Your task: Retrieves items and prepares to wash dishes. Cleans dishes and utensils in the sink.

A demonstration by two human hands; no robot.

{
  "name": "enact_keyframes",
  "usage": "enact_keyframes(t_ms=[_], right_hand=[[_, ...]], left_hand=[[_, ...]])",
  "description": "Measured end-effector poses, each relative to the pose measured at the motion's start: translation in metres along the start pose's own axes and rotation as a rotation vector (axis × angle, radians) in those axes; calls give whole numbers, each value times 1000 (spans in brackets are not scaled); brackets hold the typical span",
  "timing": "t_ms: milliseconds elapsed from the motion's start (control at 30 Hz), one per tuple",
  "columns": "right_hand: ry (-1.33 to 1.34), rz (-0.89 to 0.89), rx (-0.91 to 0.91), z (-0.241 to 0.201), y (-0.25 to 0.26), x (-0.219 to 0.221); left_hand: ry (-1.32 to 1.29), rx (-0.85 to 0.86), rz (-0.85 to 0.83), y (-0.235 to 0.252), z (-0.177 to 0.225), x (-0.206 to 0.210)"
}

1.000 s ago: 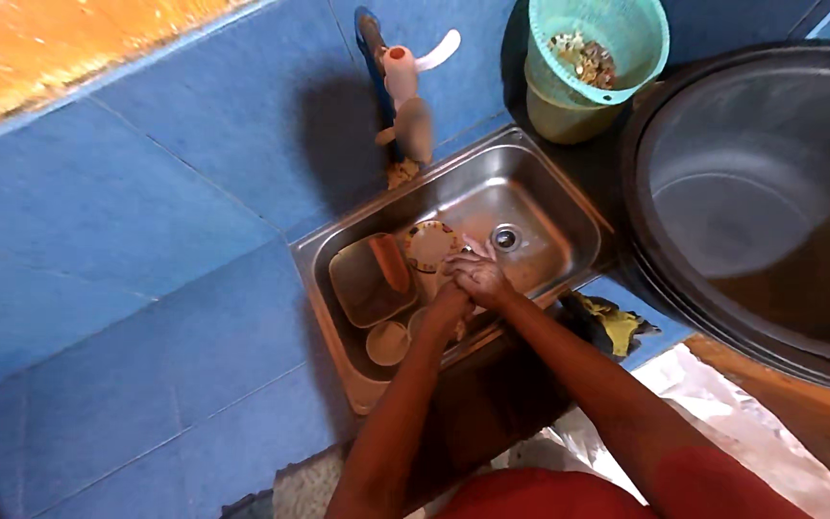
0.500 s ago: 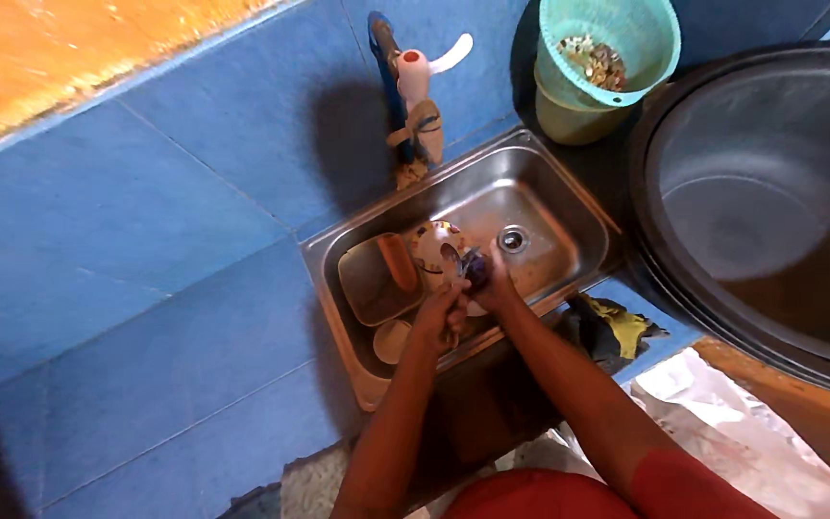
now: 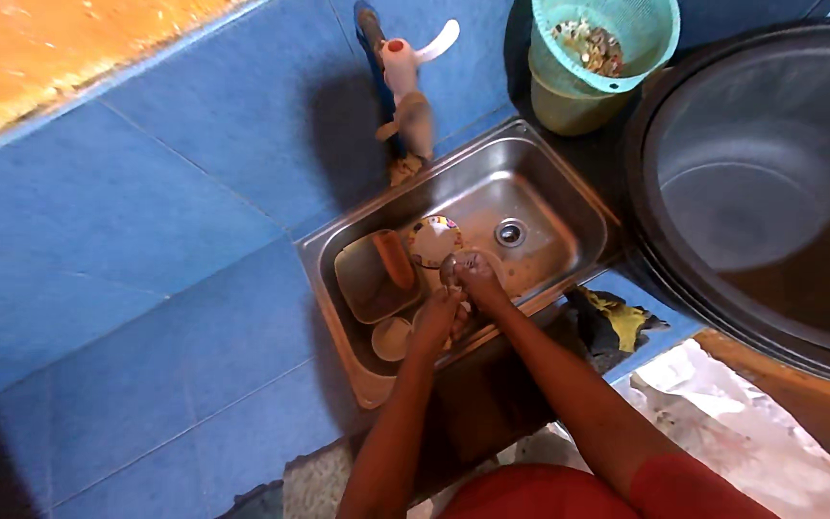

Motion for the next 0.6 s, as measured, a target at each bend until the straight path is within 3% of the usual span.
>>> enact_keyframes(t_ms=[167, 300, 433, 533, 600], right_hand=[[-252, 178, -101, -11, -4, -2], [-141, 353, -110, -37, 7, -8], [83, 132, -148, -88, -37, 15], [-255, -46, -446, -83, -47, 43], [-530, -50, -620, -65, -44, 51]], left_hand=[[152, -32, 24, -18, 2, -5], [41, 13, 110, -20, 3, -17], [-289, 82, 162, 5, -2, -26], [-494, 76, 247, 4, 6, -20], [-489, 45, 217, -5, 10, -15]])
Point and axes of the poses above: each hand's wrist, its own y-axis towards the middle knuckle, its own x-axis out of the palm, z = x × y, the point moved 4 cm from there along y, towards the middle knuckle, and after that the axes turned 10 degrees about -y, right-handed, at the moved point
